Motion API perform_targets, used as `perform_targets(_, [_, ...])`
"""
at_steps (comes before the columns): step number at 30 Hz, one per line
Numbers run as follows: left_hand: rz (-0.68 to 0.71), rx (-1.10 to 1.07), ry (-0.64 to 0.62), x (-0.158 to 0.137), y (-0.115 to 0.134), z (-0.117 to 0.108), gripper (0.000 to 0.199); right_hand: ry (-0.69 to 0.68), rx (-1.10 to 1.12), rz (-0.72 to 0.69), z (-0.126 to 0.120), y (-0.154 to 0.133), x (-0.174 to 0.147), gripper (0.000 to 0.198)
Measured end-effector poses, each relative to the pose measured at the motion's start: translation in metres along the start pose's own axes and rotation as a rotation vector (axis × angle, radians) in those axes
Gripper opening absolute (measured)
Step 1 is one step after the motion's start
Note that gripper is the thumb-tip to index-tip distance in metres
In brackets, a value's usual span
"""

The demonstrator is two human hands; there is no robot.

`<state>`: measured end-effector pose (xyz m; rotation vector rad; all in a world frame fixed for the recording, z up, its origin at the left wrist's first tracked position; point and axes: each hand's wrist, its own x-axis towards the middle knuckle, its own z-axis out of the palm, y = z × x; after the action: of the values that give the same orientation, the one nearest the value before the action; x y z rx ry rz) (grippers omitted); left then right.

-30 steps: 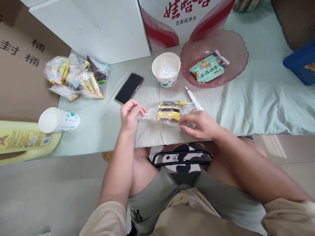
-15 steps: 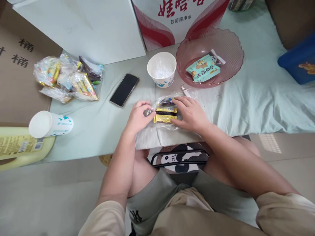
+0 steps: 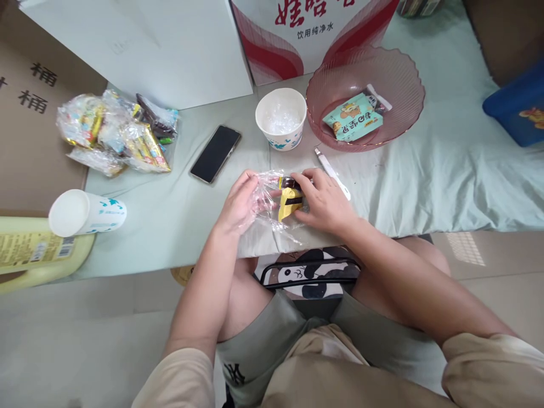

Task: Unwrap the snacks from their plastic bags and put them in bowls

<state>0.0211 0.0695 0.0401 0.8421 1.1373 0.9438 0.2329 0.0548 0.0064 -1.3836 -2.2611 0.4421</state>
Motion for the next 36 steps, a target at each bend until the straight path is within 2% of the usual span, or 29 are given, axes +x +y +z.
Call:
perform_targets(5, [-0.042,-0.100,-0.015,0.006,-0.006,0.012,0.035,0.025,0.161,0.009,0.006,-0.001,0.000,0.084])
perform_targets(9, [-0.088,-0.176,-0.104,0.009,-0.012,0.026,0.040,0.088,0.320,-0.010,0.012,0.002,0.001,0.093])
perform_targets(12, [-0.093,-0.175,-0.116,0.011,-0.013,0.029,0.043,0.108,0.477,-0.032,0.013,0.003,0.000,0.091])
perform_targets(20, [-0.024,-0.095,-0.058,0.013,-0.014,0.016,0.040,0.046,0.842,0.119,0.007,-0.008,0.000,0.087])
perform_targets(23, [-0.024,-0.114,-0.013,0.015,-0.012,0.005,0.033,0.040,0.923,0.165,0.003,-0.012,0.003,0.078])
perform_targets(27, [-0.062,-0.192,0.072,0.021,-0.009,-0.007,0.025,-0.006,0.910,0.109,-0.010,-0.014,0.006,0.059])
perform_targets(32, [-0.075,-0.191,0.116,0.027,-0.013,-0.009,0.019,0.053,0.808,0.061,-0.034,-0.010,0.004,0.054])
perform_targets(36, [-0.223,-0.296,0.163,0.027,-0.011,0.000,0.012,0.083,0.744,0.049,-0.047,-0.004,-0.004,0.046])
